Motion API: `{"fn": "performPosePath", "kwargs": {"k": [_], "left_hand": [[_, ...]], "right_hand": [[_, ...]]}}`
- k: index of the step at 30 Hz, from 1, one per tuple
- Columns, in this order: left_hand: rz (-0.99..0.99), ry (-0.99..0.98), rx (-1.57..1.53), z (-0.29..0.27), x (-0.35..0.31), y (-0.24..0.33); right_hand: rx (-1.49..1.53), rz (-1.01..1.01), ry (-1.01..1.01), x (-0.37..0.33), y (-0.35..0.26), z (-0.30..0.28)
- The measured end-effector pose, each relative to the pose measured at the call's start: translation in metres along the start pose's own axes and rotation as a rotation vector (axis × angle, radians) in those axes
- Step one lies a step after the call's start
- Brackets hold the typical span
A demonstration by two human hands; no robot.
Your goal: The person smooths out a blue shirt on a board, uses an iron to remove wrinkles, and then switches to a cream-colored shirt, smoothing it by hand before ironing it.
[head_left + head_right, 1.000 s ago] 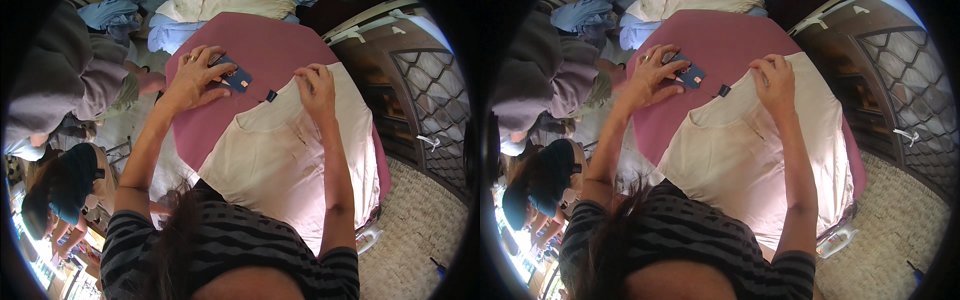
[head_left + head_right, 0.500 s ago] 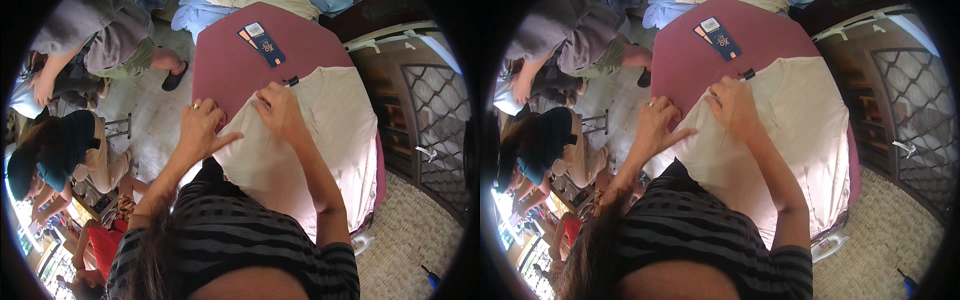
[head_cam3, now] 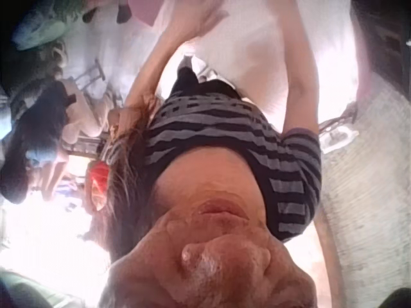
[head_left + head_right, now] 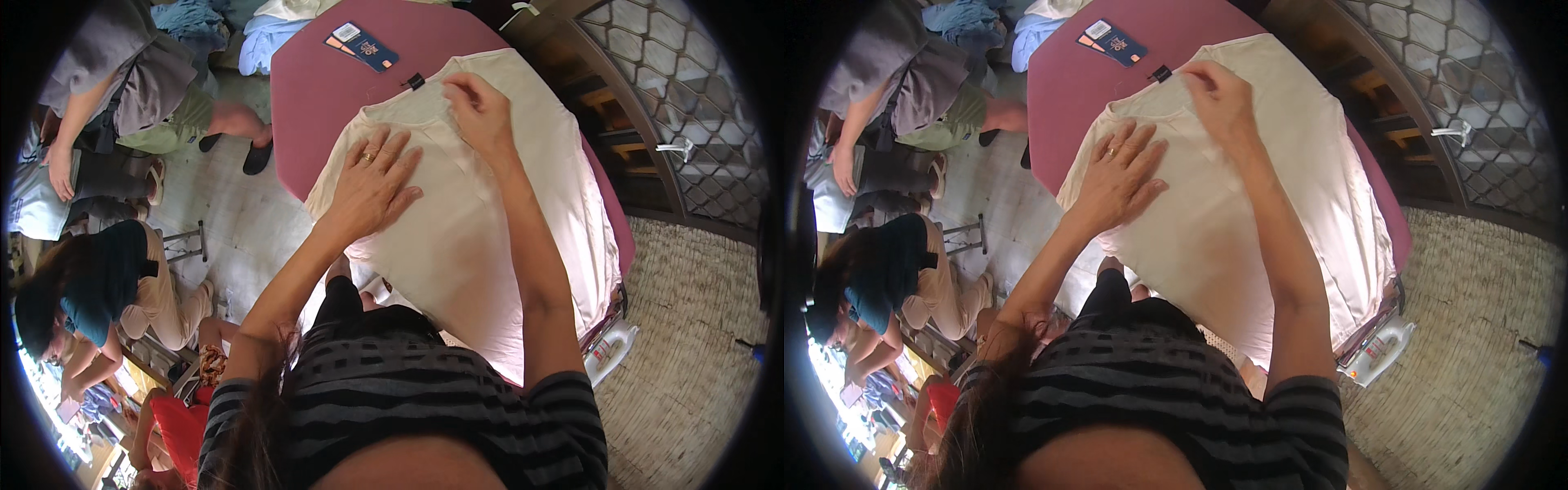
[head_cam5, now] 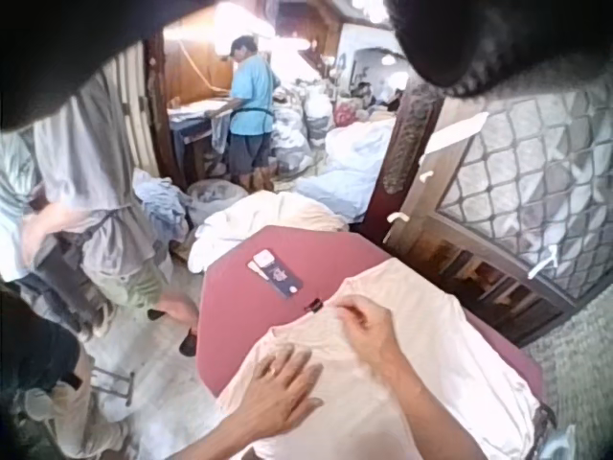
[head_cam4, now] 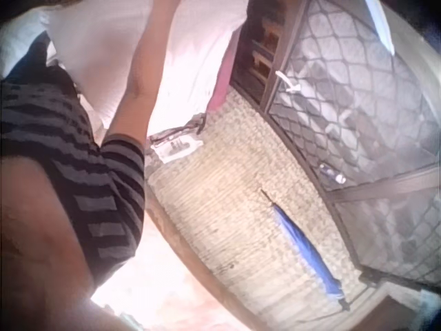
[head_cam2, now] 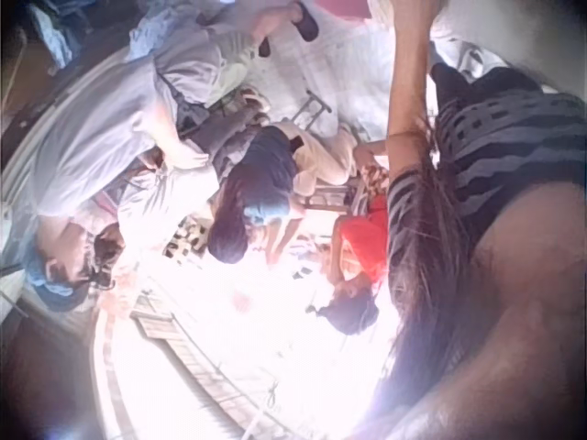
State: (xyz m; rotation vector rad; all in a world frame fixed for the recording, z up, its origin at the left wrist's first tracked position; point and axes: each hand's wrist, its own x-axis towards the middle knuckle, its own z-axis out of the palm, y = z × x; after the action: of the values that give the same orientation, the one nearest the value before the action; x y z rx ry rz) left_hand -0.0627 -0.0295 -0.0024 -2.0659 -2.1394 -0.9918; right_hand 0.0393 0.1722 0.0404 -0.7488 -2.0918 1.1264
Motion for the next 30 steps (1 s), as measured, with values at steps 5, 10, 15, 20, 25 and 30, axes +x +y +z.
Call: {"fn": "performPosePath", "kwargs": {"k": [5, 10, 15, 20, 25, 30], "left_hand": [[-0.174, -0.243, 0.174, 0.001, 0.03, 0.031], [0.0, -0.163, 0.117, 0.027, 0.037, 0.022], [0.02, -0.169, 0.115, 0.023, 0.041, 0.026], [0.033, -0.141, 0.019, 0.027, 0.086, 0.0], [0.134, -0.138, 0.065, 0.058, 0.16, -0.025], [0.153, -0.217, 0.312, 0.074, 0.17, -0.035]], "right_hand": [[-0.556, -0.1, 0.112, -0.029, 0.036, -0.06], [-0.335, -0.057, 0.06, 0.014, 0.035, -0.049], [-0.574, -0.061, -0.065, 0.067, 0.052, -0.031], [-0.342, 0.022, -0.089, 0.083, 0.059, -0.032], [-0.117, 0.004, 0.168, 0.026, 0.049, -0.055], [-0.597, -0.022, 0.344, -0.131, 0.018, -0.087]]}}
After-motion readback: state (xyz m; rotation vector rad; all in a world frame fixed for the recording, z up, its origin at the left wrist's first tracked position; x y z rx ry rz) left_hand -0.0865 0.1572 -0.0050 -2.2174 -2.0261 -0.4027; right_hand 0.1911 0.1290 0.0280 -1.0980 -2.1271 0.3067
